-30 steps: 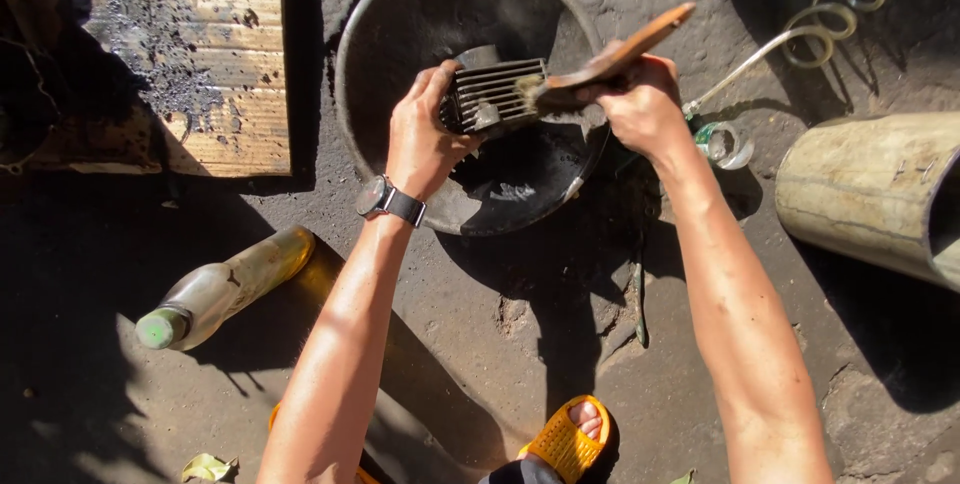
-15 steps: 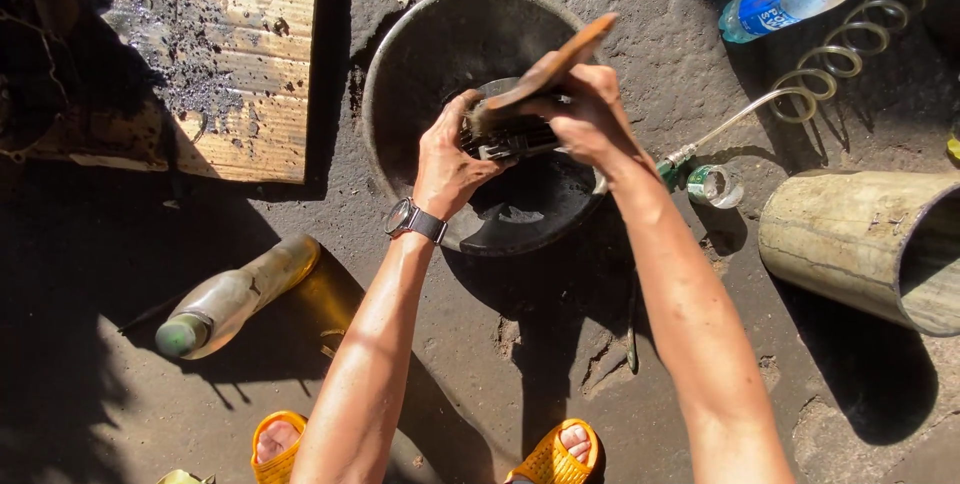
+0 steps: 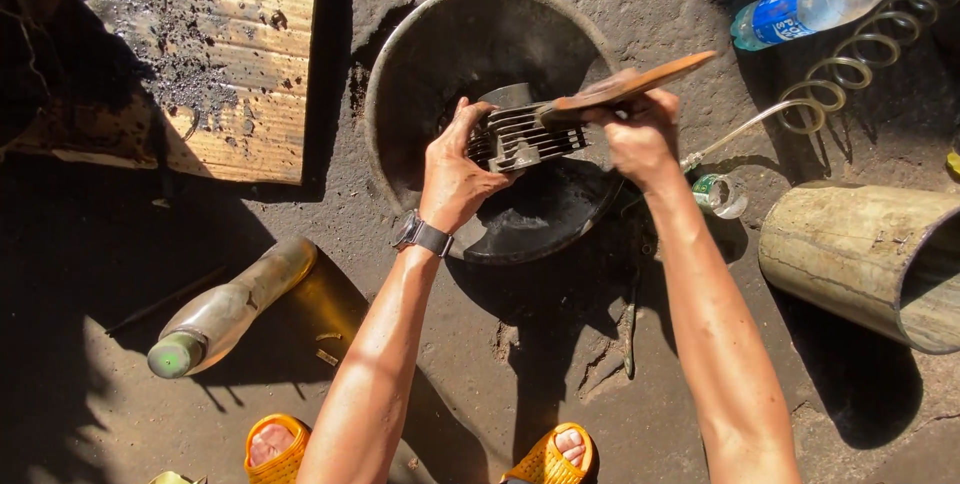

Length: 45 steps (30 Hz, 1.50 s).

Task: Cleaning a motorcycle engine cylinder block with a brush and cleaning fluid.

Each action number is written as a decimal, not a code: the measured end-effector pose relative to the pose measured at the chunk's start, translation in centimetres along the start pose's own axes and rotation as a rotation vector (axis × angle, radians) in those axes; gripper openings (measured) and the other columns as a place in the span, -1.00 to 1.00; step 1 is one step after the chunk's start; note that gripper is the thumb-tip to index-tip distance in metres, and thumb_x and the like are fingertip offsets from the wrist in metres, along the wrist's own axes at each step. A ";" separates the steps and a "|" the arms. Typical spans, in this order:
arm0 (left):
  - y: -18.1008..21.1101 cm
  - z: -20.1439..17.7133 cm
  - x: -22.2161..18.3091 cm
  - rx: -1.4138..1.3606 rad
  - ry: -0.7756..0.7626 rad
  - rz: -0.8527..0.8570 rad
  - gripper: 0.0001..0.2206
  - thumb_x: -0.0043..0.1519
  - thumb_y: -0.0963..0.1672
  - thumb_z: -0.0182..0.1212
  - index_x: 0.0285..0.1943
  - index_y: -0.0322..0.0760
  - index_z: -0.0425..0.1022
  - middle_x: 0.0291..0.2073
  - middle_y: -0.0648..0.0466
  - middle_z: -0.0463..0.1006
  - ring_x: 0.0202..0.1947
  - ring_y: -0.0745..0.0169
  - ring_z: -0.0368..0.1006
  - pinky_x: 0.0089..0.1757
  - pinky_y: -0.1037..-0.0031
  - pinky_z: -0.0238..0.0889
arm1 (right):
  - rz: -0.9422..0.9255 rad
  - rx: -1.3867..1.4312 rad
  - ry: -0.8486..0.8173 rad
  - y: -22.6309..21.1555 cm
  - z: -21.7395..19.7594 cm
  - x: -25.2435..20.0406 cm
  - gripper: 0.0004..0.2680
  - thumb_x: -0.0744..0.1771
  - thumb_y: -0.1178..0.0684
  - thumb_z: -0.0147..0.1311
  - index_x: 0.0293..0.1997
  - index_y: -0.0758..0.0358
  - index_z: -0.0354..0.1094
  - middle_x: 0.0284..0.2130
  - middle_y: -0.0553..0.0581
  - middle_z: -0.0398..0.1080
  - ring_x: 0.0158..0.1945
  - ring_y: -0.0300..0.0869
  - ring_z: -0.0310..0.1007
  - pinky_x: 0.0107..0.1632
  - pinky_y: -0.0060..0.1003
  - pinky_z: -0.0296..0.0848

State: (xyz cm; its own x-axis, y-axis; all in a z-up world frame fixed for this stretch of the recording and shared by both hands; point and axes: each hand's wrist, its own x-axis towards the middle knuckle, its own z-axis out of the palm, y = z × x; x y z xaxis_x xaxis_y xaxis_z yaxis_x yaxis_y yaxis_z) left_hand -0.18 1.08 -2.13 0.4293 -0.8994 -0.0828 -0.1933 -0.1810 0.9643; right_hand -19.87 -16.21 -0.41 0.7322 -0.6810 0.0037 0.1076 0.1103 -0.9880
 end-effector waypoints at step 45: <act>-0.5 -1.3 -3.7 0.046 -0.130 0.112 -0.17 -0.25 -0.30 0.59 0.30 -0.21 0.37 0.34 -0.04 0.43 0.52 -0.09 0.00 0.36 0.09 -0.02 | -0.311 -0.356 0.438 -0.7 0.3 -8.6 -0.83 0.33 0.39 0.26 -0.01 0.50 0.44 -0.12 0.26 0.52 -0.08 -0.13 0.57 0.04 -0.29 0.60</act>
State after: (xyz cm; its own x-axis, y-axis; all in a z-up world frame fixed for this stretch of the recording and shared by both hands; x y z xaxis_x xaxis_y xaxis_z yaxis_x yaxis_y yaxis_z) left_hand -0.53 5.07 -2.02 0.2857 -0.9583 -0.0102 -0.2751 -0.0922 0.9570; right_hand -26.02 -10.27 0.34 0.3523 -0.8834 0.3089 -0.0141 -0.3350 -0.9421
